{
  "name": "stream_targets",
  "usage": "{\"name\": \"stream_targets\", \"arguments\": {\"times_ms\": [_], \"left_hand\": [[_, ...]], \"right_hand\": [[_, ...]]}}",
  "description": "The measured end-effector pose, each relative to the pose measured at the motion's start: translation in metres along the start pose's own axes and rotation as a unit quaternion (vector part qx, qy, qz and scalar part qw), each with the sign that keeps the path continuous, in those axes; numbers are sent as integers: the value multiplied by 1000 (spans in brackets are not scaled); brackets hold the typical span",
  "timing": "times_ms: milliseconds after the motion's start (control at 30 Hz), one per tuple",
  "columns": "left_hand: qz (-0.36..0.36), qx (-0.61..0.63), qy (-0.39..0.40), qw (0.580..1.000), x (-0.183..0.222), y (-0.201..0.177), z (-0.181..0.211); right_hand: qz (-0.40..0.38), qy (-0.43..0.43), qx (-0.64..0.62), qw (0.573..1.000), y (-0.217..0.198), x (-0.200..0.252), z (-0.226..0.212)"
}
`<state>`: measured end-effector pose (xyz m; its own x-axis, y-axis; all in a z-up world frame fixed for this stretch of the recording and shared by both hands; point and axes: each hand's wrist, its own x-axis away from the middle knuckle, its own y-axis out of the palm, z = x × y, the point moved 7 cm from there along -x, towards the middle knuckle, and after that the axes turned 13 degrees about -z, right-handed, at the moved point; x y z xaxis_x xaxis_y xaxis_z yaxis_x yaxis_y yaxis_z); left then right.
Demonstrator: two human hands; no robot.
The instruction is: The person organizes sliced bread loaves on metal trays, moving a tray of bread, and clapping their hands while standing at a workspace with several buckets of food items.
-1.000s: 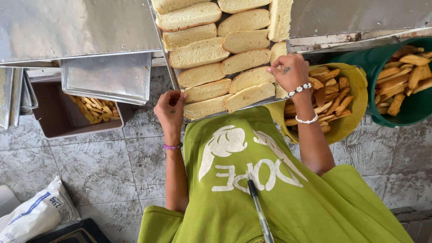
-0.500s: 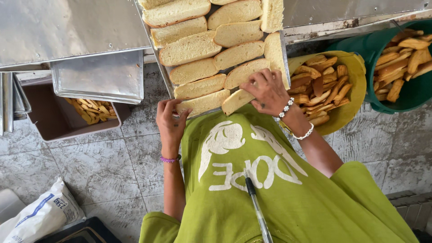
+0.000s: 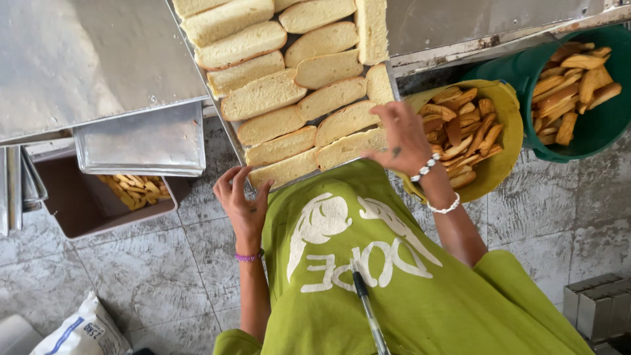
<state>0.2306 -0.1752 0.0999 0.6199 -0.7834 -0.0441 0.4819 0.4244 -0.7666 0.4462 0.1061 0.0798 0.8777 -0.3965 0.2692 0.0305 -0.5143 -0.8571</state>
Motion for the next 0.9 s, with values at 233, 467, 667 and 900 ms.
{"name": "stream_targets", "arguments": {"times_ms": [233,467,667,900], "left_hand": [[-1,4,45,999,-28,3,29],[-182,-14,198,963,-69,62,105],[-216,-73,164,960,-71,72,106],[-162,-41,144,975,-75,61,97]], "right_hand": [[145,156,-159,964,-29,-87,126],[114,72,-71,988,-43,-175,123],[50,92,-77,991,-57,-168,110],[71,119,-159,977,-89,-182,131]]}}
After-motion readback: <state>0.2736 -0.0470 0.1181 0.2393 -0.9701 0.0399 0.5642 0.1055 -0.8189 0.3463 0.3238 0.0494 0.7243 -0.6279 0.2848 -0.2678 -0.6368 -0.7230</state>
